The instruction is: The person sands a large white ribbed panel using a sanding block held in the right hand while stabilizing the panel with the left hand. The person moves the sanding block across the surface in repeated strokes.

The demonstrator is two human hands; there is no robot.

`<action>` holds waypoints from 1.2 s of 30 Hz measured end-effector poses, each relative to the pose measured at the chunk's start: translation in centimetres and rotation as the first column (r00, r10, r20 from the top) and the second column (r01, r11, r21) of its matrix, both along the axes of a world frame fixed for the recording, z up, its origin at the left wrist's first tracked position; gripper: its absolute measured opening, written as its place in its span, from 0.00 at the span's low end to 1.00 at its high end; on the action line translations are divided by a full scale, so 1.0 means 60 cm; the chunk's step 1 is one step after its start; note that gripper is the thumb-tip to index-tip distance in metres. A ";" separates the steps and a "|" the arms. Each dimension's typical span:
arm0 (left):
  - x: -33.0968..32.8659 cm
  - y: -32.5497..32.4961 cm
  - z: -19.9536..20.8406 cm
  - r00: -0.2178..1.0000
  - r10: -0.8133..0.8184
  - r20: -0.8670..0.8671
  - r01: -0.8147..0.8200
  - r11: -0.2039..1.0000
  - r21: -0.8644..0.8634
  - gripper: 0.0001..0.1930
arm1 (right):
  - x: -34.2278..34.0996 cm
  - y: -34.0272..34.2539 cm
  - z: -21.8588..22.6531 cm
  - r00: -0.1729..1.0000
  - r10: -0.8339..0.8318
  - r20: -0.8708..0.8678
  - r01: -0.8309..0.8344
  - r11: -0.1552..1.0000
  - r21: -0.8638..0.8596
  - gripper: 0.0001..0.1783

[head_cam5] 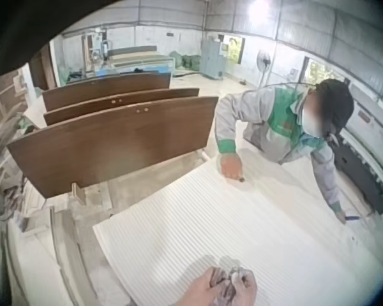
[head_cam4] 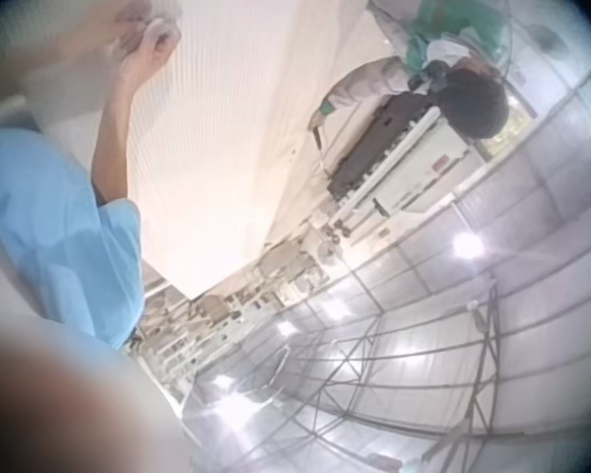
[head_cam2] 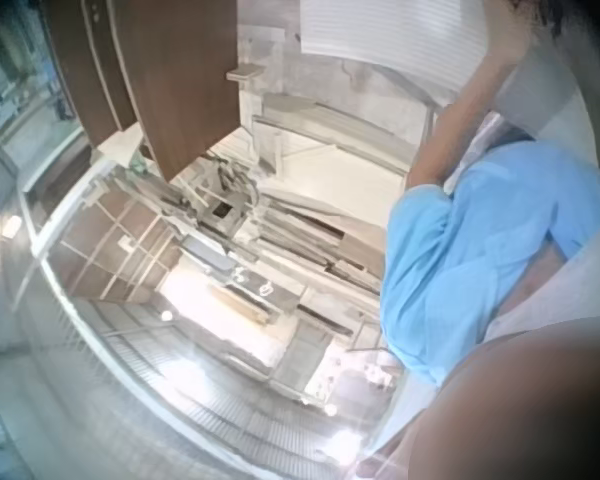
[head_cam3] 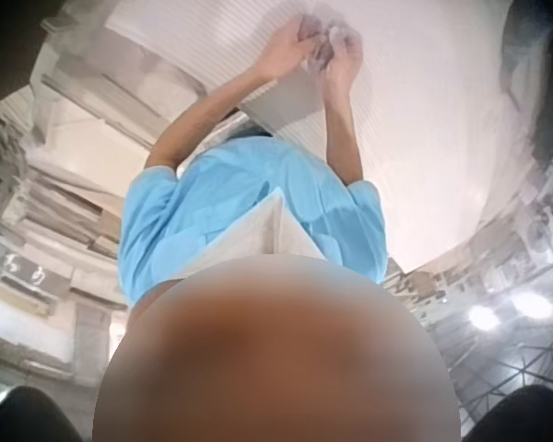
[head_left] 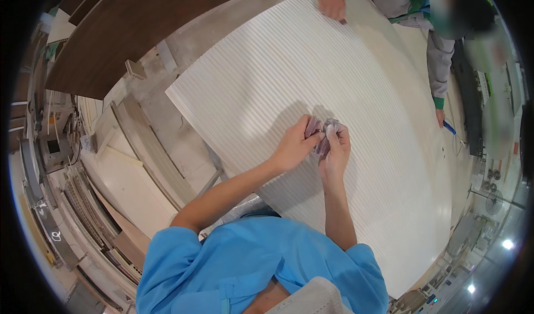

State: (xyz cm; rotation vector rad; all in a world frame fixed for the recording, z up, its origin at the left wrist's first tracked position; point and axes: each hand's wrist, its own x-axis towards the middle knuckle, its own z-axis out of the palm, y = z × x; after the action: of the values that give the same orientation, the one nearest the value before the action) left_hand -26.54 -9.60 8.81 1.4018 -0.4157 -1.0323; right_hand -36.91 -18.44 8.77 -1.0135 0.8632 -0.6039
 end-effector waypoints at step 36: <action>0.346 0.063 -0.072 0.509 0.131 0.851 -0.445 0.886 0.129 0.13 | 0.261 -0.210 -0.076 0.790 -0.112 -0.603 -0.612 -0.099 -0.784 0.06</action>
State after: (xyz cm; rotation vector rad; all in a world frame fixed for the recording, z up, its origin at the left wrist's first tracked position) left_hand -5.78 -5.83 4.50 2.1695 -0.6681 -0.0585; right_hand -21.24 -31.01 4.22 -2.8822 0.4282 -0.5515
